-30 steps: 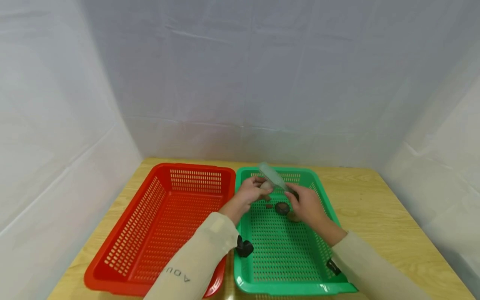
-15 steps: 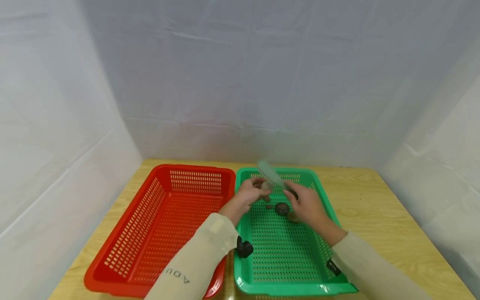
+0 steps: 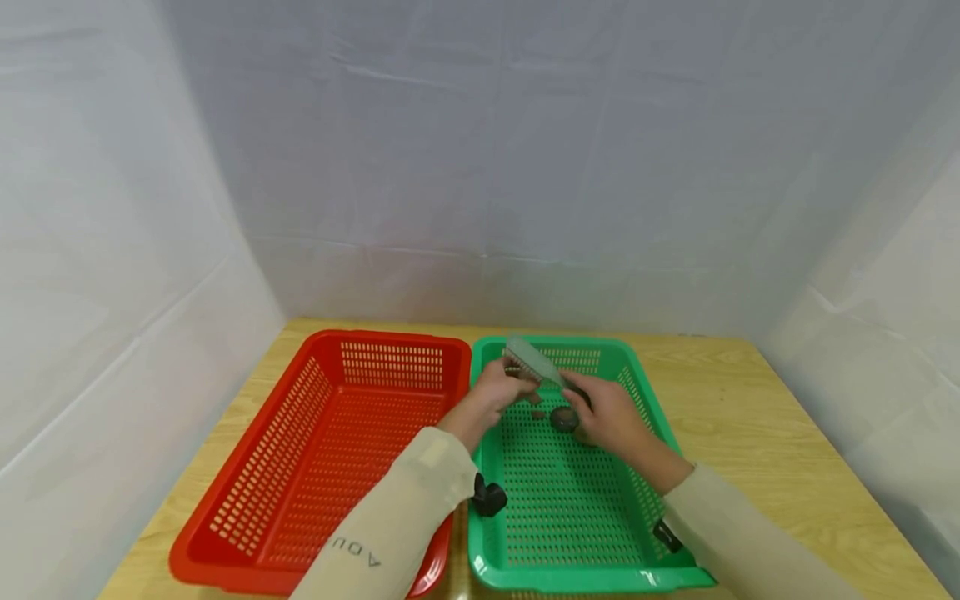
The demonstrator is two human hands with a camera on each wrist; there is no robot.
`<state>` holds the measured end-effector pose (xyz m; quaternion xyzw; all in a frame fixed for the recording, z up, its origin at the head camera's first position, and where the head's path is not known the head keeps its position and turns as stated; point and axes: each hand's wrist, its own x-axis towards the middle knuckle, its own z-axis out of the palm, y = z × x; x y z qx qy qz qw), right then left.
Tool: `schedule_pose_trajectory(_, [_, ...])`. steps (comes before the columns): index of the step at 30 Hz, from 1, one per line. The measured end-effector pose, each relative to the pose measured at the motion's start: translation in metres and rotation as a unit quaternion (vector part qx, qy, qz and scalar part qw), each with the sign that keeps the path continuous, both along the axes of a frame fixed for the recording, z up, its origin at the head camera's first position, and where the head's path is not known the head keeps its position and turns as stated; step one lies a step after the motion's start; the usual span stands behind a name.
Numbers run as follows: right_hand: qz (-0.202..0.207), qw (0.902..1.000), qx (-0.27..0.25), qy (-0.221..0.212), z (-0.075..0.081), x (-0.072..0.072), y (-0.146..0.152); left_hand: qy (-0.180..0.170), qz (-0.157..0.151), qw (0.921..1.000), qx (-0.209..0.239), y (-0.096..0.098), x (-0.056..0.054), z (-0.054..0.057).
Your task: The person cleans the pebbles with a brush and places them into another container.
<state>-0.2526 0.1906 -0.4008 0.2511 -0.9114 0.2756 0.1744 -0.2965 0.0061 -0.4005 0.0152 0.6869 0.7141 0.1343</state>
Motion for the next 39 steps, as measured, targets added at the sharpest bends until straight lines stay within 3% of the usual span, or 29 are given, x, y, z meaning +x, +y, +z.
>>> schedule_pose_trajectory(5, [-0.030, 0.9990, -0.024, -0.023, 0.002, -0.006, 0.001, -0.023, 0.003, 0.9989, 0.040, 0.000, -0.007, 0.001])
schedule_pose_trajectory(11, [-0.059, 0.9958, -0.040, -0.057, 0.006, -0.011, 0.006, -0.053, 0.034, 0.9935, 0.095, -0.003, -0.012, 0.006])
schedule_pose_trajectory(16, [-0.057, 0.9945, -0.056, -0.068, 0.020, -0.016, 0.003, -0.037, 0.059, 0.9888, 0.132, -0.011, -0.018, 0.031])
schedule_pose_trajectory(21, [-0.069, 0.9930, -0.047, -0.084, 0.034, -0.018, -0.006, -0.012, 0.074, 0.9909, 0.112, -0.037, -0.029, 0.064])
schedule_pose_trajectory(25, [-0.081, 0.9902, -0.032, -0.110, 0.037, -0.018, -0.010, 0.003, 0.070, 0.9965, 0.045, -0.070, -0.034, 0.073])
schedule_pose_trajectory(29, [-0.075, 0.9883, -0.028, -0.130, 0.034, -0.018, -0.013, 0.004, 0.066, 0.9972, -0.036, -0.108, -0.036, 0.061])
schedule_pose_trajectory(33, [-0.064, 0.9877, -0.033, -0.139, 0.031, -0.018, -0.015, 0.013, 0.058, 0.9922, -0.110, -0.138, -0.034, 0.048])
schedule_pose_trajectory(36, [-0.058, 0.9882, -0.034, -0.137, 0.032, -0.020, -0.016, 0.043, 0.047, 0.9800, -0.188, -0.155, -0.032, 0.044])
schedule_pose_trajectory(37, [-0.057, 0.9885, -0.034, -0.136, 0.032, -0.020, -0.016, 0.056, 0.045, 0.9719, -0.224, -0.160, -0.032, 0.043])
schedule_pose_trajectory(39, [-0.057, 0.9885, -0.037, -0.136, 0.034, -0.020, -0.015, 0.089, 0.033, 0.9456, -0.311, -0.168, -0.032, 0.040])
